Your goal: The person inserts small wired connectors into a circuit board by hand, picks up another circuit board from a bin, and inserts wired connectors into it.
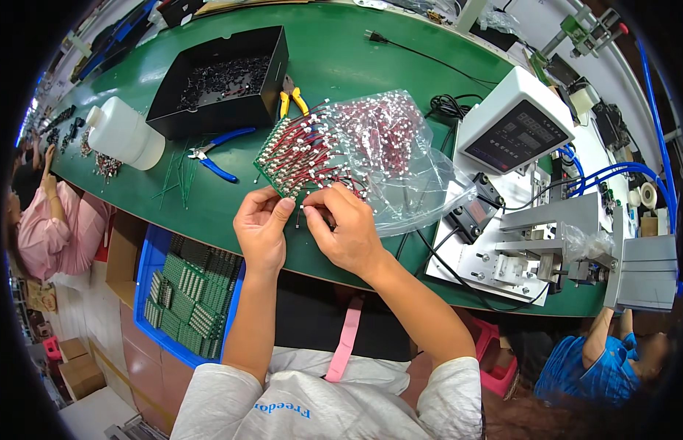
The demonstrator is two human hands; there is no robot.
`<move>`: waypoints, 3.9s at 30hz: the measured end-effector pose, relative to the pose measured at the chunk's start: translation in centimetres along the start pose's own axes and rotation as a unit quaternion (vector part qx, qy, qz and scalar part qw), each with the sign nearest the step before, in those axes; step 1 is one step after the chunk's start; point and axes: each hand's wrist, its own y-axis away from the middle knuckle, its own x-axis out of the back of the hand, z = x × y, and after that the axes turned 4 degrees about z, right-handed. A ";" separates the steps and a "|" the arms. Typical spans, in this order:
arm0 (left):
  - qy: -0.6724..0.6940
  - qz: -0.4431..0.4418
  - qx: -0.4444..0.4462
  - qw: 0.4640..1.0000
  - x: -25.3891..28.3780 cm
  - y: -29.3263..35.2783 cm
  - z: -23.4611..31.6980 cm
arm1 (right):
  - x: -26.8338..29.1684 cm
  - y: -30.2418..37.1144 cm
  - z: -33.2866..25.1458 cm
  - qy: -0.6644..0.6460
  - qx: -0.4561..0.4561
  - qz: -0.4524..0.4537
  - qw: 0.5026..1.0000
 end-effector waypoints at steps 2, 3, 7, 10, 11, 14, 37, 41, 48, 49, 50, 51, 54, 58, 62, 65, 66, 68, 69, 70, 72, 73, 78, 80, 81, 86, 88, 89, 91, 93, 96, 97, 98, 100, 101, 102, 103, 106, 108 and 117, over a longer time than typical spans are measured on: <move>0.000 -0.002 0.000 1.000 0.1 0.0 -0.1 | 0.0 0.0 0.0 0.004 0.002 0.005 1.000; 0.000 -0.004 0.001 1.000 0.2 0.0 -0.1 | 0.0 -0.1 0.0 0.007 0.003 0.011 1.000; -0.005 -0.009 0.003 1.000 0.3 0.1 -0.2 | -0.3 -0.2 0.1 0.014 0.010 0.033 0.999; -0.017 -0.010 0.008 1.000 0.2 0.2 -0.2 | -0.7 -0.3 0.3 0.016 0.020 0.067 0.997; -0.017 -0.011 0.009 1.000 0.2 0.2 -0.2 | -0.9 -0.3 0.3 0.017 0.020 0.067 0.997; -0.022 -0.014 0.008 1.000 0.0 0.3 0.1 | -1.2 -0.4 0.4 0.020 0.029 0.084 0.996; -0.023 -0.079 -0.003 0.997 0.3 0.2 0.0 | -0.2 0.0 0.9 0.049 0.065 0.052 0.995; -0.040 -0.092 0.003 0.995 0.2 0.2 0.2 | -0.1 0.2 1.2 0.068 0.069 0.046 0.994; -0.059 -0.095 0.019 0.994 0.1 0.1 0.4 | 0.3 0.2 1.4 0.121 0.094 0.026 0.988; -0.060 -0.095 0.021 0.993 0.1 0.1 0.4 | 0.4 0.1 1.3 0.125 0.091 0.021 0.988; -0.062 -0.094 0.023 0.993 0.1 0.1 0.4 | 0.4 0.2 1.3 0.128 0.087 0.017 0.988; -0.062 -0.094 0.023 0.993 0.1 0.1 0.4 | 0.4 0.2 1.3 0.128 0.087 0.017 0.988; -0.076 -0.102 0.014 0.992 0.3 0.1 0.3 | 0.5 0.0 1.4 0.126 0.109 0.018 0.986; -0.081 -0.104 0.013 0.991 0.3 0.0 0.3 | 0.5 -0.1 1.3 0.133 0.119 0.019 0.984; -0.084 -0.104 0.010 0.991 0.2 0.1 0.2 | 0.6 -0.2 1.1 0.137 0.125 0.019 0.983; -0.090 -0.105 -0.002 0.990 0.2 0.1 0.0 | 0.8 -0.3 1.0 0.129 0.134 0.016 0.983; -0.090 -0.106 -0.003 0.990 0.1 0.1 0.0 | 0.8 -0.3 1.0 0.129 0.134 0.016 0.982; -0.077 -0.082 0.004 0.994 0.1 0.2 -0.1 | 0.7 -0.3 1.0 0.158 0.113 0.016 0.981; -0.070 -0.071 0.007 0.995 0.0 0.2 -0.2 | 0.6 -0.3 1.1 0.172 0.103 0.016 0.980; -0.062 -0.059 0.011 0.996 0.0 0.1 -0.3 | 0.6 -0.3 1.1 0.187 0.093 0.015 0.978; -0.045 -0.025 0.000 0.999 0.2 0.0 0.0 | 0.8 -0.6 0.9 0.190 0.100 0.020 0.977; -0.027 0.007 -0.008 1.000 0.2 -0.1 0.1 | 1.1 -0.7 0.7 0.194 0.106 0.027 0.975; 0.016 0.068 -0.028 0.997 0.6 -0.2 0.3 | 1.7 -0.8 1.2 0.225 0.133 -0.010 0.965; 0.020 0.064 -0.033 0.997 0.7 -0.3 0.3 | 1.8 -0.6 1.7 0.243 0.147 -0.057 0.957; 0.020 0.064 -0.033 0.997 0.8 -0.3 0.3 | 1.7 -0.5 1.8 0.243 0.147 -0.058 0.957; 0.039 0.044 -0.021 0.998 1.2 -0.4 0.0 | 1.3 -0.3 2.2 0.281 0.130 -0.094 0.946; 0.052 0.033 -0.015 0.998 1.3 -0.4 -0.1 | 1.0 -0.2 2.5 0.303 0.139 -0.092 0.938; 0.059 0.027 -0.012 0.998 1.3 -0.4 -0.1 | 0.9 -0.2 2.5 0.314 0.144 -0.091 0.934; 0.066 0.021 -0.009 0.998 1.3 -0.4 -0.2 | 0.9 -0.4 2.5 0.326 0.149 -0.089 0.929; 0.075 0.012 -0.008 0.997 1.4 -0.5 -0.2 | 1.4 -0.8 2.2 0.233 0.126 -0.037 0.964; 0.086 0.001 -0.005 0.996 1.5 -0.4 -0.2 | 1.9 -1.2 1.4 0.139 0.102 0.015 0.985; 0.085 0.003 -0.003 0.996 1.5 -0.4 -0.2 | 2.0 -1.2 0.8 0.100 0.049 0.008 0.994; 0.083 0.004 -0.001 0.997 1.6 -0.4 -0.1 | 2.1 -1.2 0.3 0.061 -0.004 0.001 0.998; 0.079 0.008 0.003 0.997 1.7 -0.4 -0.1 | 2.1 -1.2 -0.4 -0.019 -0.111 -0.013 0.994; 0.080 0.007 0.002 0.997 1.7 -0.5 -0.1 | 2.2 -1.1 -0.4 -0.018 -0.110 -0.013 0.994; 0.076 0.010 -0.001 0.997 1.6 -0.4 -0.1 | 2.3 -1.1 -0.4 -0.028 -0.122 -0.020 0.992; 0.072 0.014 -0.004 0.997 1.5 -0.4 -0.2 | 2.4 -1.1 -0.4 -0.037 -0.133 -0.026 0.990; 0.064 0.021 -0.011 0.998 1.2 -0.4 -0.2 | 2.5 -1.2 -0.4 -0.058 -0.156 -0.040 0.985; 0.054 0.026 -0.014 0.998 1.0 -0.3 -0.1 | 2.4 -1.2 -0.2 -0.102 -0.165 -0.038 0.980; 0.043 0.034 -0.015 0.998 0.5 -0.2 0.2 | 2.3 -0.9 -0.8 -0.218 -0.188 -0.055 0.956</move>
